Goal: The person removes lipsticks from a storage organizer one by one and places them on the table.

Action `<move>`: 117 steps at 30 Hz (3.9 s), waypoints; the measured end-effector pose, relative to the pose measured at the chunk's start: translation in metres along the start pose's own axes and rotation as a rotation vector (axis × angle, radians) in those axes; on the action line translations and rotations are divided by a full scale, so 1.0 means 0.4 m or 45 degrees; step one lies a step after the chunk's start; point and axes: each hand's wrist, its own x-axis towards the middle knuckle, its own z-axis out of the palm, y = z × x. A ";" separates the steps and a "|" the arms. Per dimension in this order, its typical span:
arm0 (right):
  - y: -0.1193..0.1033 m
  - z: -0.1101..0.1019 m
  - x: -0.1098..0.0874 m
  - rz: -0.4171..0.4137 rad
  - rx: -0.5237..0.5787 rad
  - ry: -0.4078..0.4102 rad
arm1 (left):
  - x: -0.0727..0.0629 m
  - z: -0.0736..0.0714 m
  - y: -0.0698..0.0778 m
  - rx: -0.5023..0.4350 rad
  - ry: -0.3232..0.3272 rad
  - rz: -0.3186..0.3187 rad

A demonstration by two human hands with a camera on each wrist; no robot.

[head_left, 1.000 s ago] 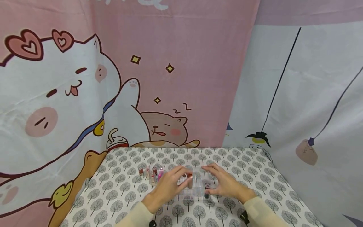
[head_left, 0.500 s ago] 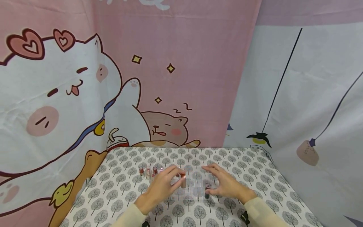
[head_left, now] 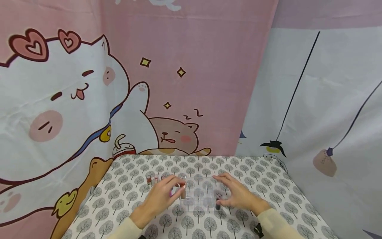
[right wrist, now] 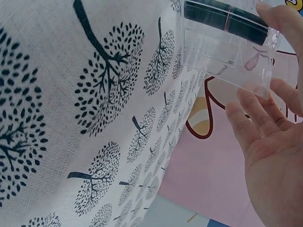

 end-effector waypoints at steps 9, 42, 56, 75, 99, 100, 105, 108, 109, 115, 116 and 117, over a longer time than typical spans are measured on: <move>-0.004 -0.002 0.001 -0.001 -0.012 0.017 | -0.022 -0.031 -0.023 -0.018 0.026 -0.007; 0.001 0.010 -0.005 0.015 0.002 0.010 | -0.140 -0.067 -0.097 0.056 -0.025 -0.200; -0.002 0.010 -0.008 0.040 0.027 0.012 | -0.166 -0.082 -0.142 0.107 -0.008 -0.211; 0.005 0.009 -0.006 0.021 0.004 0.011 | -0.188 -0.085 -0.190 0.118 -0.024 -0.299; 0.001 0.011 -0.008 0.032 0.036 0.006 | -0.178 -0.076 -0.194 0.197 -0.160 -0.530; 0.000 0.011 -0.008 0.033 0.039 0.006 | -0.177 -0.077 -0.195 0.194 -0.162 -0.534; -0.003 0.010 -0.008 0.034 0.043 0.010 | -0.177 -0.078 -0.200 0.203 -0.162 -0.526; -0.004 0.010 -0.008 0.036 0.043 0.012 | -0.176 -0.079 -0.203 0.208 -0.171 -0.529; -0.004 0.010 -0.009 0.036 0.043 0.013 | -0.176 -0.079 -0.203 0.210 -0.177 -0.533; -0.006 0.009 -0.010 0.038 0.052 0.010 | -0.177 -0.081 -0.206 0.210 -0.195 -0.558; -0.007 0.009 -0.010 0.039 0.053 0.009 | -0.177 -0.081 -0.206 0.208 -0.190 -0.556; -0.007 0.009 -0.010 0.041 0.056 0.007 | -0.178 -0.082 -0.206 0.208 -0.183 -0.551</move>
